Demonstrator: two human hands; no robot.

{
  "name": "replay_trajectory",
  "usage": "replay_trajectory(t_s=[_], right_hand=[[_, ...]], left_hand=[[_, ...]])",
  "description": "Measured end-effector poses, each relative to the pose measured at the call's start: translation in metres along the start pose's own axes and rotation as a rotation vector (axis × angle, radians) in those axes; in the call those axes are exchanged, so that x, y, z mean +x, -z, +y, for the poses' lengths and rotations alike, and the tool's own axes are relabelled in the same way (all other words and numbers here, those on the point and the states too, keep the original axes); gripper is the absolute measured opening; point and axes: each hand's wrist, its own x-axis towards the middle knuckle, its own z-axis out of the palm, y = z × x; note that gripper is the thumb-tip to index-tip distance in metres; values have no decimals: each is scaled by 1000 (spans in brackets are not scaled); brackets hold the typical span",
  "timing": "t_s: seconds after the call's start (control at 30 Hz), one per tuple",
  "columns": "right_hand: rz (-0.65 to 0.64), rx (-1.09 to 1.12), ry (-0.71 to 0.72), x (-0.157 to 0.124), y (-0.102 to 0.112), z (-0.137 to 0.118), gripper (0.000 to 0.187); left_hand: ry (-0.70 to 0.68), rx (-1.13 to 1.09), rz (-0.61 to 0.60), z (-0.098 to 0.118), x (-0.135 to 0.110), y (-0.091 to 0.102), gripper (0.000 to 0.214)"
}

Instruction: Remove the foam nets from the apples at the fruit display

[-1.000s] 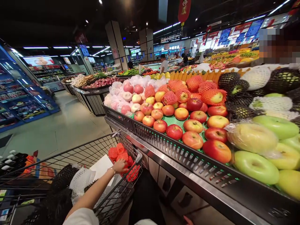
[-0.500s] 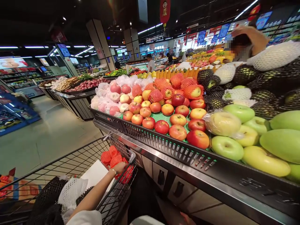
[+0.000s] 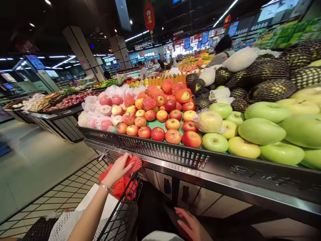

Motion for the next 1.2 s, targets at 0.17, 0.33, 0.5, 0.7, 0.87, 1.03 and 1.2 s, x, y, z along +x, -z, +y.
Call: replay_trajectory(t_s=[0.17, 0.33, 0.5, 0.7, 0.87, 1.03, 1.2], right_hand=[[210, 325, 198, 17, 7, -37, 57], [412, 498, 197, 27, 14, -59, 26], [413, 744, -102, 26, 3, -56, 40], [234, 754, -141, 34, -13, -50, 39], [260, 561, -110, 38, -29, -42, 22], [337, 457, -45, 36, -37, -34, 24], [368, 704, 69, 34, -18, -53, 58]], left_hand=[[-571, -121, -268, 86, 7, -26, 34], [-774, -127, -366, 121, 13, -96, 32], [-660, -263, -426, 116, 11, -139, 30], [-707, -322, -484, 119, 7, -144, 33], [-680, -377, -427, 118, 1, -141, 34], [-782, -425, -392, 114, -1, -140, 29], [-690, -528, 9, 109, -2, -149, 32]])
